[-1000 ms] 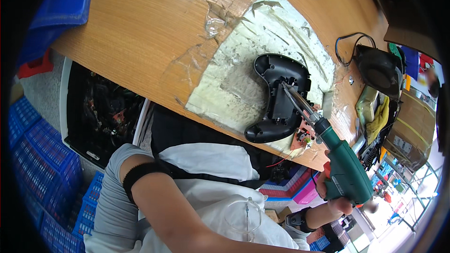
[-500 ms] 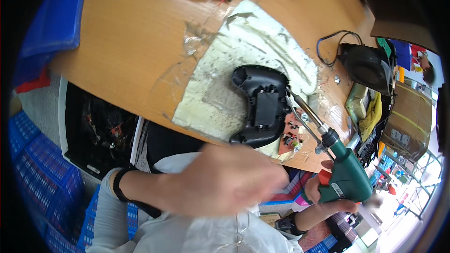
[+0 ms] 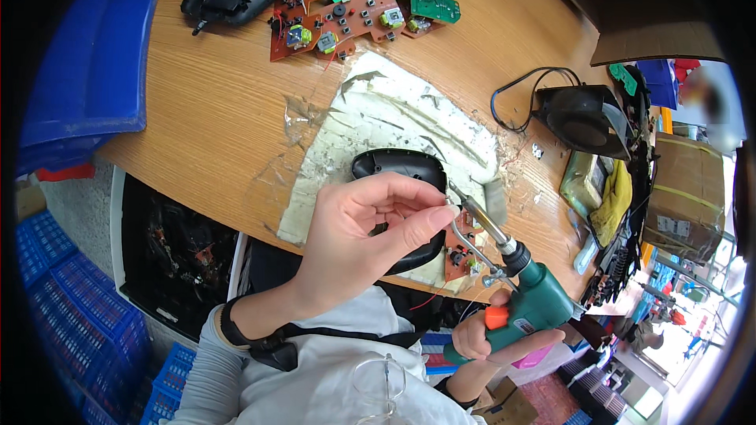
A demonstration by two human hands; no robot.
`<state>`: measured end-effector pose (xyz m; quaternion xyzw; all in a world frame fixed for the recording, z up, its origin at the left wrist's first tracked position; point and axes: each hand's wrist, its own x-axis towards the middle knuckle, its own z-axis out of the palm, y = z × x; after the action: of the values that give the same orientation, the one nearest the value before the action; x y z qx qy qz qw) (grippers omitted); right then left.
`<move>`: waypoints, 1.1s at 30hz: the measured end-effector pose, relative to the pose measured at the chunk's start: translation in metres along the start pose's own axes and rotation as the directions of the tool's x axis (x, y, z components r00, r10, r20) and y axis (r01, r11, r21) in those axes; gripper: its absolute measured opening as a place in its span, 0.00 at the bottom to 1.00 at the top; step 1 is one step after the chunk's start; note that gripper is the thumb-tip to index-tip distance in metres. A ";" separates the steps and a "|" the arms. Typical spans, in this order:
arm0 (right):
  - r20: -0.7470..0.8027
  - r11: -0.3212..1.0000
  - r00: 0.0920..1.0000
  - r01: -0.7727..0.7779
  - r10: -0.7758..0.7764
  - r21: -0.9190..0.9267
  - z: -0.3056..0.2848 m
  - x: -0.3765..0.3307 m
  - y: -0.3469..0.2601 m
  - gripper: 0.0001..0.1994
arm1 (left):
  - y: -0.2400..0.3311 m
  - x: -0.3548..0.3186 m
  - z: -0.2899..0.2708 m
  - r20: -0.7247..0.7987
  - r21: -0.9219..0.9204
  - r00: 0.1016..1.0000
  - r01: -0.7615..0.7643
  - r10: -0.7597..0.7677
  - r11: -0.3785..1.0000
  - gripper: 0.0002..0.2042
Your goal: The person is using a soldering iron to solder wires and components onto a game controller and other circuit boards.
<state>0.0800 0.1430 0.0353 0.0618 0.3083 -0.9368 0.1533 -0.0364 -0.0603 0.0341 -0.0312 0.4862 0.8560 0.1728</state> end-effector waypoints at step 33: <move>-0.031 0.997 0.997 0.063 -0.065 -0.051 0.010 0.009 0.017 0.57 | 0.001 -0.001 0.001 -0.108 0.005 0.992 -0.058 0.058 0.998 0.06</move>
<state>0.0764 0.1217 0.0314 0.0630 0.3358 -0.9321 0.1197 -0.0358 -0.0602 0.0357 -0.0633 0.4965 0.8572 0.1212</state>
